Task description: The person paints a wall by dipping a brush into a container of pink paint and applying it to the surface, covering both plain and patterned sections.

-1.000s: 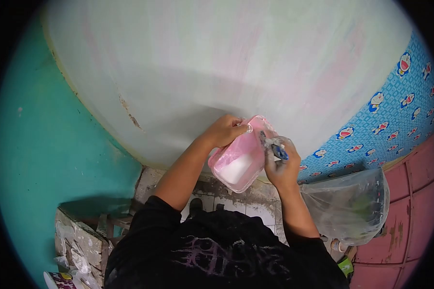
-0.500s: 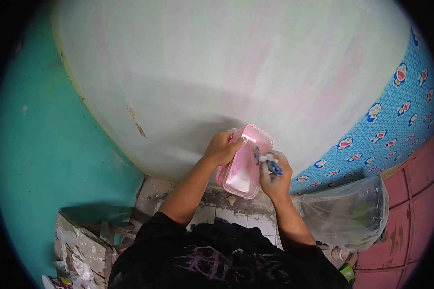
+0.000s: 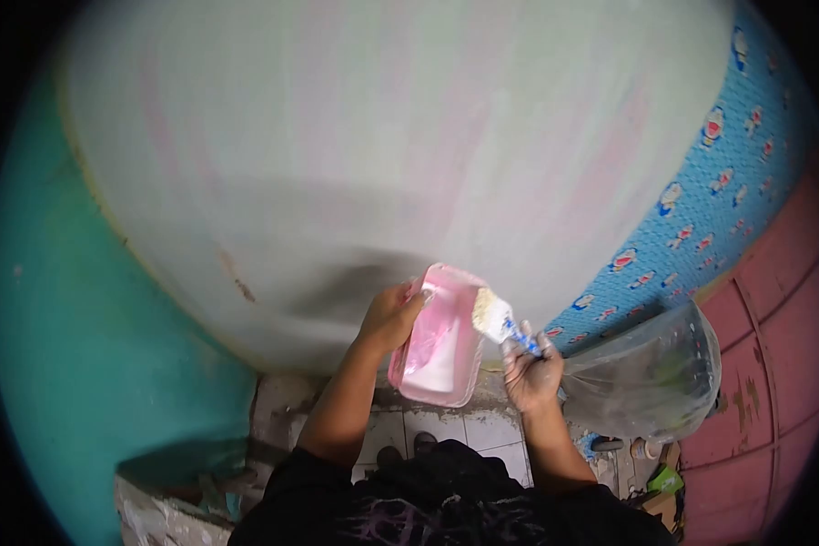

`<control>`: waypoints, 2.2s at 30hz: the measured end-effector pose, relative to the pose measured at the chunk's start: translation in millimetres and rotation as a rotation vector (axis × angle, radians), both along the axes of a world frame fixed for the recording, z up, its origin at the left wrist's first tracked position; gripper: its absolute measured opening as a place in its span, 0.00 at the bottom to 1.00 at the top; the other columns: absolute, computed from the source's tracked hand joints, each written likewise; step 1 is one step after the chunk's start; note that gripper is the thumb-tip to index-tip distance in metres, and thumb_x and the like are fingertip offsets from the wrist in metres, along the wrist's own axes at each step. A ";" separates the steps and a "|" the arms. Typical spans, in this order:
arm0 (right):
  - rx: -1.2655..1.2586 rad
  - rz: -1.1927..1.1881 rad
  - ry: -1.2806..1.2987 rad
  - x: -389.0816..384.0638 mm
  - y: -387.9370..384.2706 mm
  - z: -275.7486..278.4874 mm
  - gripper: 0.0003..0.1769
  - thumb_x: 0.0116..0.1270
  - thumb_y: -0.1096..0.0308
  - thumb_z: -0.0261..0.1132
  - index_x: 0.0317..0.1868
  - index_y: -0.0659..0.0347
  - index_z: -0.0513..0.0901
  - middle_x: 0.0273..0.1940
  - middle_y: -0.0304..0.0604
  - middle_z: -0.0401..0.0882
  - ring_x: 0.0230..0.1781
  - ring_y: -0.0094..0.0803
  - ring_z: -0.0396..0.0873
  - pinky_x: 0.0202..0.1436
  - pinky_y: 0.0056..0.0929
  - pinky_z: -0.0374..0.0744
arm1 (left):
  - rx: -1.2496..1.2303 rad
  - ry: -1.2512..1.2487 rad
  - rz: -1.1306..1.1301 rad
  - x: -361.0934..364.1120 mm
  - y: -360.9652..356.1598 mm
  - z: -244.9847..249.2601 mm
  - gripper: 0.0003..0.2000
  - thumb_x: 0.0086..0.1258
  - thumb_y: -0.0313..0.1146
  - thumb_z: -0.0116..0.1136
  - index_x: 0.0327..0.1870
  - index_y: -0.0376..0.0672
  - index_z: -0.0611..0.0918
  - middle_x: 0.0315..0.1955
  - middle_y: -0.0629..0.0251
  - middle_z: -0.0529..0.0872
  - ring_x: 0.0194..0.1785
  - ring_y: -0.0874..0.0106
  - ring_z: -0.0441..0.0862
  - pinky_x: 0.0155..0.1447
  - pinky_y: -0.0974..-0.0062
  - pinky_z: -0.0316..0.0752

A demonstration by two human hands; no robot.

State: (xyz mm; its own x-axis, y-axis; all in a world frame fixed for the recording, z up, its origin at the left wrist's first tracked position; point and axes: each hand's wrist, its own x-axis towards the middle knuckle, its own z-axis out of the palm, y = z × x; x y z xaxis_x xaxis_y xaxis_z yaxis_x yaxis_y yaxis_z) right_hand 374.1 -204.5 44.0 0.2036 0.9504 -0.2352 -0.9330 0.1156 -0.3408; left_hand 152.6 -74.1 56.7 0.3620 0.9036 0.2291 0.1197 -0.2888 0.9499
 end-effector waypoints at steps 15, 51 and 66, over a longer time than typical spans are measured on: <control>0.817 -0.532 -0.170 197.2 5.6 155.1 0.20 0.72 0.58 0.54 0.57 0.63 0.68 0.52 0.55 0.74 0.51 0.41 0.78 0.49 0.28 0.84 | -0.027 0.080 -0.370 76.7 6.9 107.0 0.21 0.70 0.46 0.43 0.43 0.34 0.81 0.32 0.63 0.83 0.36 0.74 0.77 0.43 0.73 0.72; 0.745 -1.545 -2.418 475.1 149.4 536.2 0.09 0.58 0.76 0.68 0.41 0.58 0.85 0.43 0.43 0.85 0.41 0.33 0.84 0.46 0.27 0.81 | 0.271 0.072 -0.794 345.9 109.3 151.6 0.16 0.70 0.38 0.50 0.54 0.40 0.79 0.50 0.61 0.81 0.51 0.69 0.78 0.54 0.71 0.71; 1.016 -1.624 -2.380 489.0 153.1 550.2 0.12 0.56 0.73 0.68 0.42 0.52 0.85 0.41 0.44 0.85 0.38 0.38 0.84 0.43 0.29 0.80 | -0.324 -0.053 -0.679 369.9 68.3 177.2 0.18 0.67 0.36 0.55 0.54 0.37 0.78 0.52 0.59 0.79 0.55 0.70 0.76 0.58 0.71 0.69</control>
